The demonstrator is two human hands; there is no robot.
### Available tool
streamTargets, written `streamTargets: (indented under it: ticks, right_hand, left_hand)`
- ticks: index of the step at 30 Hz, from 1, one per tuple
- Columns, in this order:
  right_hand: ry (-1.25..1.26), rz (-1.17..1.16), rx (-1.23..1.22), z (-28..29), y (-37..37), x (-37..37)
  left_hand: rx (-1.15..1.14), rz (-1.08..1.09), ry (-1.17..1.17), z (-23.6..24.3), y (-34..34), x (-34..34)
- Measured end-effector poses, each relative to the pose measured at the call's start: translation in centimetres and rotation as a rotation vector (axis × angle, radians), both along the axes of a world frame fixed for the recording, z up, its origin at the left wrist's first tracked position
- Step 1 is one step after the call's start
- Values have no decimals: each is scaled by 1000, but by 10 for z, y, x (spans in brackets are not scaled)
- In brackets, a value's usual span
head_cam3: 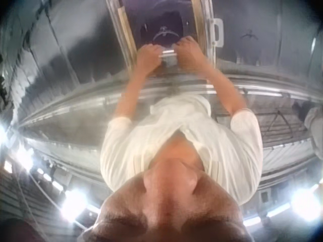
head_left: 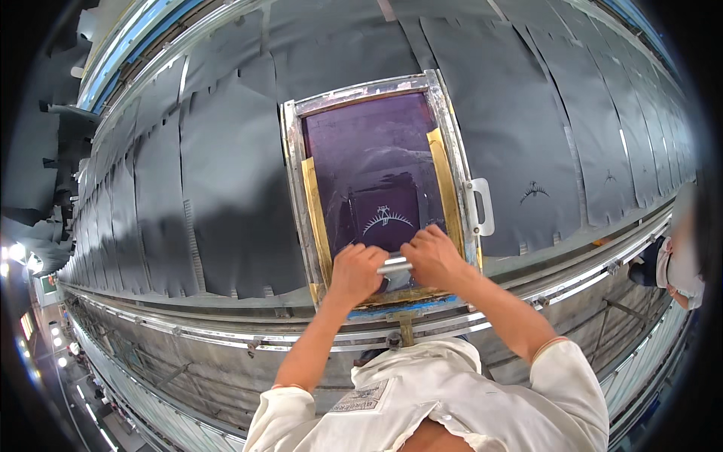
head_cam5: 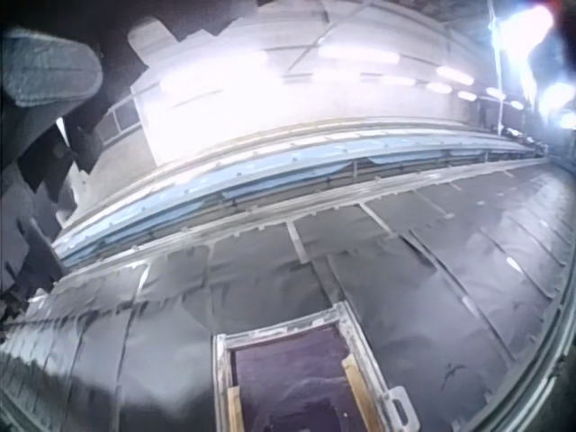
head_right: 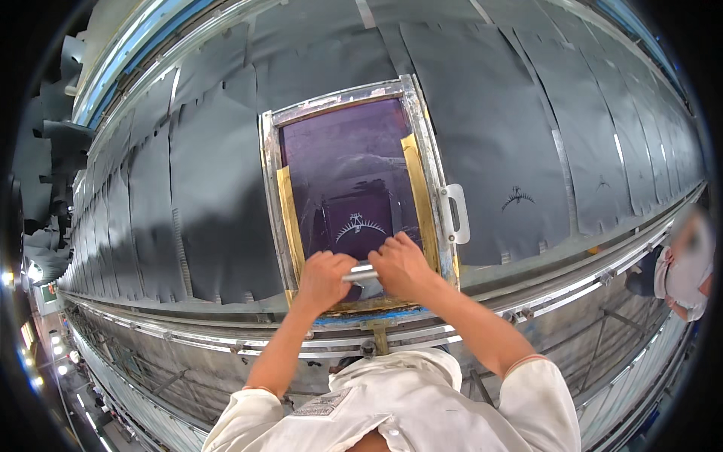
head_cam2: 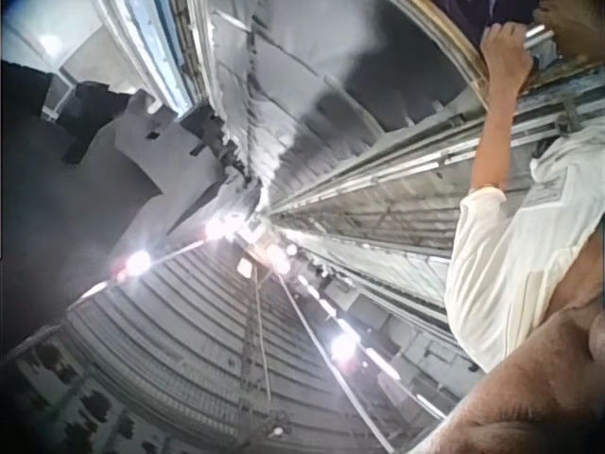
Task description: The person uses a squeegee to spread purple ink across a screen printing frame mounted on a large curved surface. They repeatedly pull the ink from the top to the bottom of the frame in a consistent motion.
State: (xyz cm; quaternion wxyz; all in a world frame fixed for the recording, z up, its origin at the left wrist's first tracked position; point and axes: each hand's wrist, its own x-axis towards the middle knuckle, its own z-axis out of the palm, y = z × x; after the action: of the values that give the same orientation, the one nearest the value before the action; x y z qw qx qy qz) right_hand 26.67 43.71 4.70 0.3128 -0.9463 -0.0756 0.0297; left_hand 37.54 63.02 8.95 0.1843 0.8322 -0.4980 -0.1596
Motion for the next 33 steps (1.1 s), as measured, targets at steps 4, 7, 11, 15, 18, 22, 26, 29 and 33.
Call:
streamTargets:
  ticks: [4, 7, 11, 15, 18, 22, 26, 29, 33]
  right_hand:
    - [59, -3, -138, 9, -43, 83]
    - [181, 14, -115, 4, -70, 130]
    - [166, 22, -128, -4, -63, 126]
    - [32, 22, -56, -15, -19, 40]
    - [127, 20, 134, 7, -4, -4]
    - [-176, -470, 282, 13, -50, 7]
    - [-109, -1026, 61, -29, -105, 11]
    - [23, -1091, 353, -53, -106, 10]
    - [-1, -1107, 425, -52, -118, 5]
  left_hand:
    - [-7, 12, -110, -17, -38, 75]
    - [78, 36, -63, -8, -72, 119]
    - [41, 40, -119, -15, -69, 112]
    - [16, 47, -55, -20, -17, 30]
    - [14, 16, 12, -11, 10, -11]
    - [-52, -14, -35, -6, -8, 24]
    - [19, 18, -117, -9, -49, 93]
    - [-36, 30, -97, -14, -55, 103]
    - [-177, 66, -139, -23, -21, 31]
